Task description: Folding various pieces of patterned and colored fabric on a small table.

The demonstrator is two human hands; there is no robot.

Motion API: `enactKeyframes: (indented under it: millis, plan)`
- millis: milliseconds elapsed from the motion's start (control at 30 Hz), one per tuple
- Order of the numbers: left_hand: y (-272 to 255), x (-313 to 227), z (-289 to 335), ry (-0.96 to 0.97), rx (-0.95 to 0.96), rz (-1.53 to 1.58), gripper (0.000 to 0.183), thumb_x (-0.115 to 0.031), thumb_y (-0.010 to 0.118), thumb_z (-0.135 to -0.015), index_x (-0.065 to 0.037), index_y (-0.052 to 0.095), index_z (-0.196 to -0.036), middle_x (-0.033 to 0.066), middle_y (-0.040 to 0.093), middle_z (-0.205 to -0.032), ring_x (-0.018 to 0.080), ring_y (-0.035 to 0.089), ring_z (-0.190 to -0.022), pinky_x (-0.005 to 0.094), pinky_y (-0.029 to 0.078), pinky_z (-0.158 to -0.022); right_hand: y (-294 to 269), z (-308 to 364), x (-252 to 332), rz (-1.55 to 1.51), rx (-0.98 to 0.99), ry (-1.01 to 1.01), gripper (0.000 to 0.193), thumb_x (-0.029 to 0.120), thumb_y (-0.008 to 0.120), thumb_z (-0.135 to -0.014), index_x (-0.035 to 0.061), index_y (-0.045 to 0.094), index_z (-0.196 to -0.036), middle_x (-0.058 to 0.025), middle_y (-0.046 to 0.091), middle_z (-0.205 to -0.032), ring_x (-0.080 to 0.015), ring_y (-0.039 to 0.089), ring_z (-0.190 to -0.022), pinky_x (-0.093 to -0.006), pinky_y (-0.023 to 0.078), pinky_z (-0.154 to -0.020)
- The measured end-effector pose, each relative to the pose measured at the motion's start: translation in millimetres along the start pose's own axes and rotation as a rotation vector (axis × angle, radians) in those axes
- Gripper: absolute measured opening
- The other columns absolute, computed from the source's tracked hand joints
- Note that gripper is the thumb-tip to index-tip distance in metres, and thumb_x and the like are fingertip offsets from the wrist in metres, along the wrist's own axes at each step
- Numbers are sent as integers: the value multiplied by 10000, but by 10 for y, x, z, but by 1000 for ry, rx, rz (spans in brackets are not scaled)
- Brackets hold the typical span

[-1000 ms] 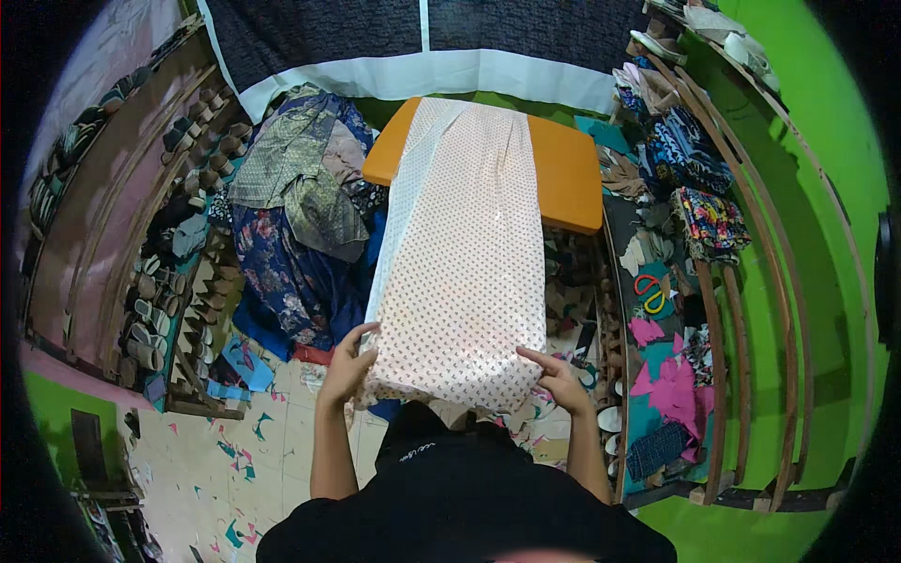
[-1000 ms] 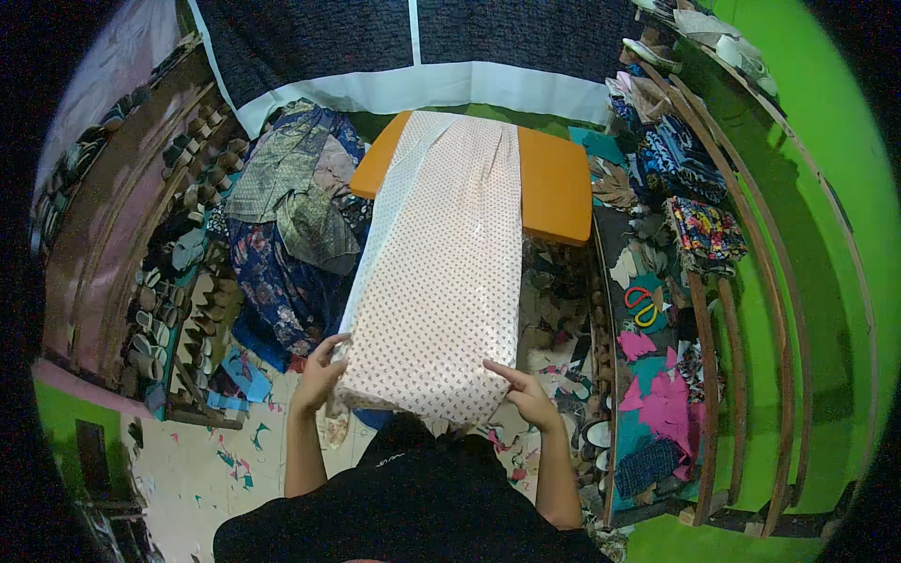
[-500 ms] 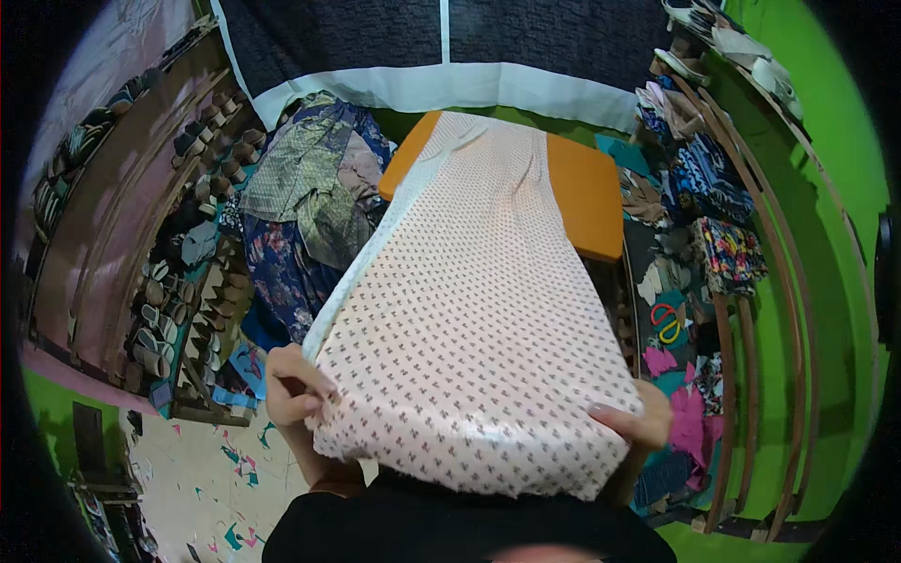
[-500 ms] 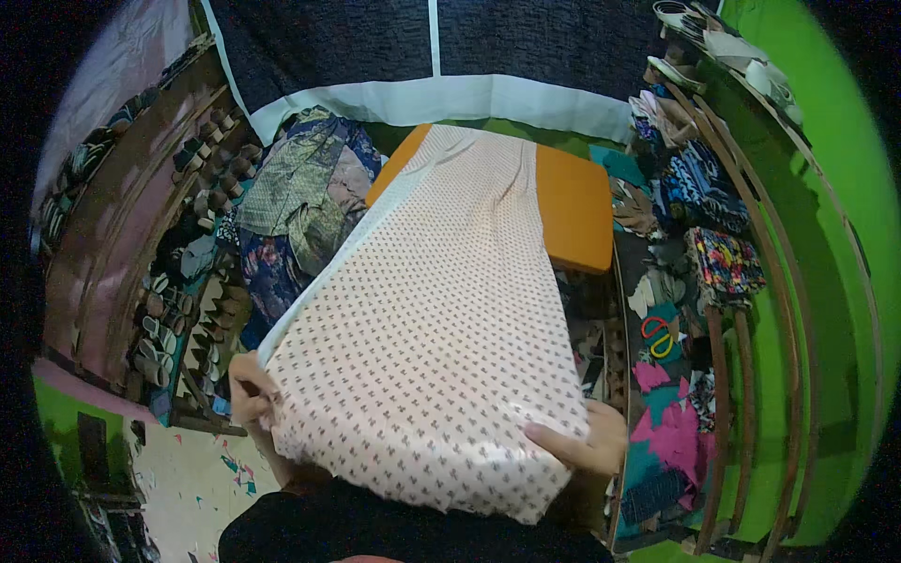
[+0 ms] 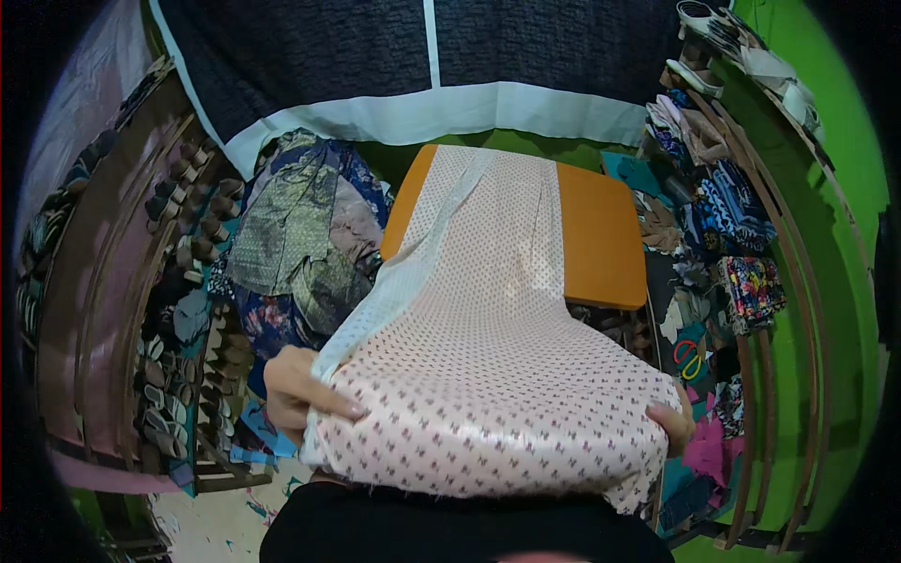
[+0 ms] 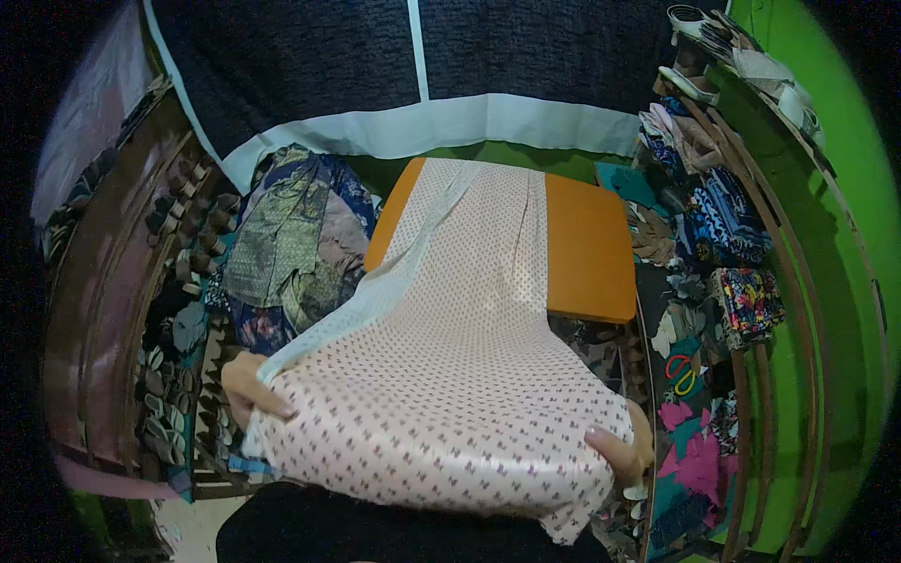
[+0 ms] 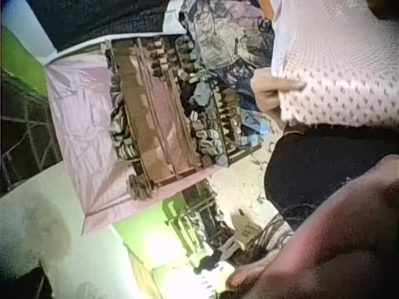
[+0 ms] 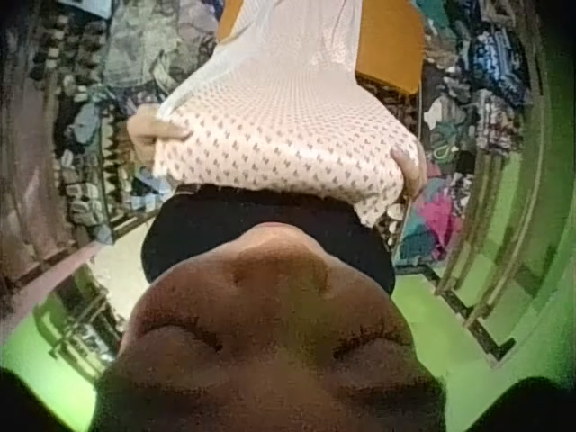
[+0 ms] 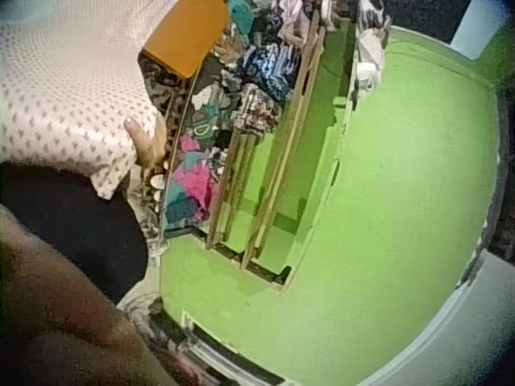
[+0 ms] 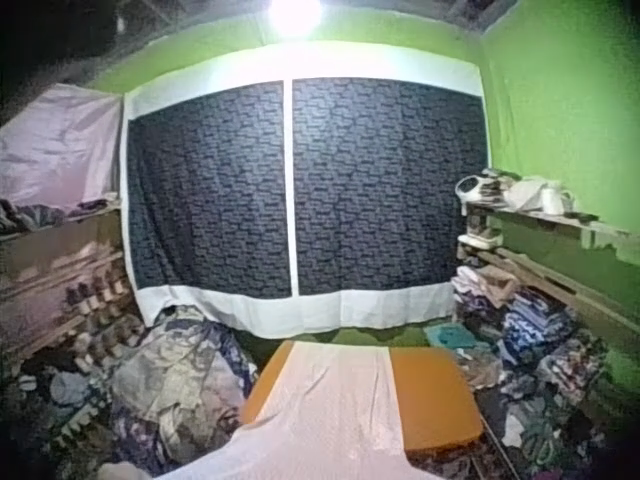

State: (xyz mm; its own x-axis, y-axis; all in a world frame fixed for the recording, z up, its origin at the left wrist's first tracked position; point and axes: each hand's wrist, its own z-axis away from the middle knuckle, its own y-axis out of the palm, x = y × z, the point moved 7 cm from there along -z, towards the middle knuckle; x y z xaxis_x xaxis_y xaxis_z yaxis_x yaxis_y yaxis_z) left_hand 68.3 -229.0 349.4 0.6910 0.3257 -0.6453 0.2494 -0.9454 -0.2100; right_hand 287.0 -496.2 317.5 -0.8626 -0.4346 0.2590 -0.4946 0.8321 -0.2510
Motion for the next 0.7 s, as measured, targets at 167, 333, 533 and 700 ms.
enactKeyframes:
  millis: [167,333,533,700]
  plan:
    - [-360,561,-325,-448,-224,-658,193,-83,585,-599,-5,624,-772,132,586,-647,194,564,-549,244,396,-490,394,-267,-618,200,-20,168,326,137,602,-617,-34,541,-889,-182,582,-689,-266,584,-601,-329,471,-548]
    - [-621,1007,-653,-412,-249,-756,198,-38,531,-600,-26,624,-774,121,590,-680,204,559,-574,259,399,-518,435,-192,-1356,204,-15,210,270,174,619,-634,-30,563,-802,-157,581,-639,-266,581,-588,-315,467,-542]
    - [-1066,2165,-899,-668,-510,-424,153,-49,541,-681,39,582,-800,88,588,-715,106,524,-659,248,420,-599,806,-636,-2648,204,-36,628,149,52,546,-640,-32,572,-760,-95,587,-680,-169,573,-639,-256,444,-613]
    - [-1368,2874,-1007,-910,-466,-584,186,-67,505,-708,18,576,-857,124,588,-753,178,551,-697,264,416,-640,1083,-642,-3636,217,199,890,148,29,517,-644,-36,577,-763,-121,583,-692,-216,571,-655,-280,425,-592]
